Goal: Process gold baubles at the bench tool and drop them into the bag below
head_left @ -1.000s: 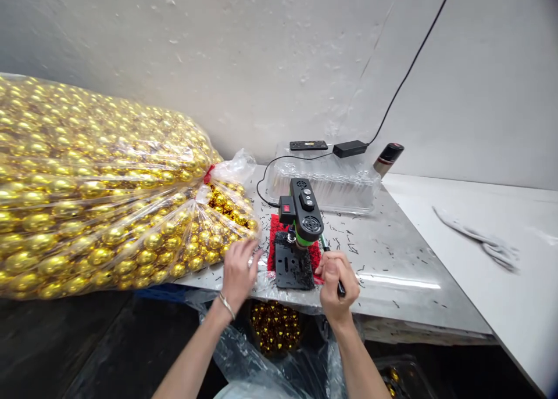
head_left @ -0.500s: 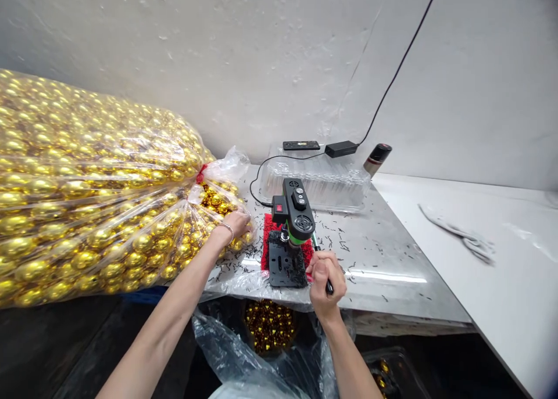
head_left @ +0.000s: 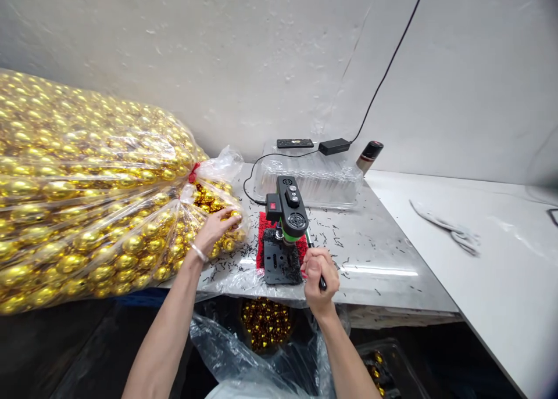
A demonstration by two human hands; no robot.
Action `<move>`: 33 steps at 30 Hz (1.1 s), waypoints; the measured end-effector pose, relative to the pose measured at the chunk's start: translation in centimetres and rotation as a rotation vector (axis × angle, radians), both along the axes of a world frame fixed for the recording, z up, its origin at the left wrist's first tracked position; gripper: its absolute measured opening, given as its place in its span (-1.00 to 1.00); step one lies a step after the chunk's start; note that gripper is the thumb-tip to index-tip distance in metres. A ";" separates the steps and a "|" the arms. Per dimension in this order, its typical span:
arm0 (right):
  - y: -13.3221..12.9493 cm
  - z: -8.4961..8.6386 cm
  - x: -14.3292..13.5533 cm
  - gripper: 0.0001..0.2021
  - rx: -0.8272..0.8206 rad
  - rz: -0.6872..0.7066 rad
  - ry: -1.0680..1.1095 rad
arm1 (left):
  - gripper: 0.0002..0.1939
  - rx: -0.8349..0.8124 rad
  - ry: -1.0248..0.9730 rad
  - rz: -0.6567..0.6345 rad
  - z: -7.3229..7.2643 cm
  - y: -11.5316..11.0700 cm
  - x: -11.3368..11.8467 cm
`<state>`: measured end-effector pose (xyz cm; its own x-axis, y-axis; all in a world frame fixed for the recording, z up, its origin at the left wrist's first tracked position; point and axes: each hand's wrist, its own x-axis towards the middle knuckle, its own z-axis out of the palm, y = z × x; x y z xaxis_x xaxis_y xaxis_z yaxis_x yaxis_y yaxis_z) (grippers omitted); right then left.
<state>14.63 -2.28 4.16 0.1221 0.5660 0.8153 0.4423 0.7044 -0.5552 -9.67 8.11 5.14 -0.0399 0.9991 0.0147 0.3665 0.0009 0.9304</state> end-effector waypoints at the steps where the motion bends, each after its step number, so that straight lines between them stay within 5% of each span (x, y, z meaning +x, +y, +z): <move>1: 0.0 -0.1 -0.1 -0.73 0.001 -0.001 0.016 | -0.65 -0.019 -0.241 0.043 0.1 -1.3 -0.1; 5: 0.1 -0.3 -0.3 -0.72 -0.014 -0.013 0.050 | -0.62 -0.222 -0.855 0.103 -0.3 -6.3 1.0; 9: 0.0 -0.3 -0.2 -0.72 -0.016 -0.009 0.035 | -0.64 -0.397 -0.969 0.083 -2.1 -8.5 4.0; 18: 0.0 0.0 0.0 -0.74 0.000 -0.002 -0.010 | -0.52 -0.209 -0.319 -0.049 -6.2 -6.9 9.4; 25: -0.1 -0.2 -0.1 -0.76 -0.005 -0.005 0.000 | -0.63 0.026 0.327 -0.151 -5.2 -6.3 10.1; 33: -0.3 -0.2 0.0 -0.76 -0.037 0.001 0.007 | -0.63 0.117 0.547 -0.250 -4.8 -6.0 10.8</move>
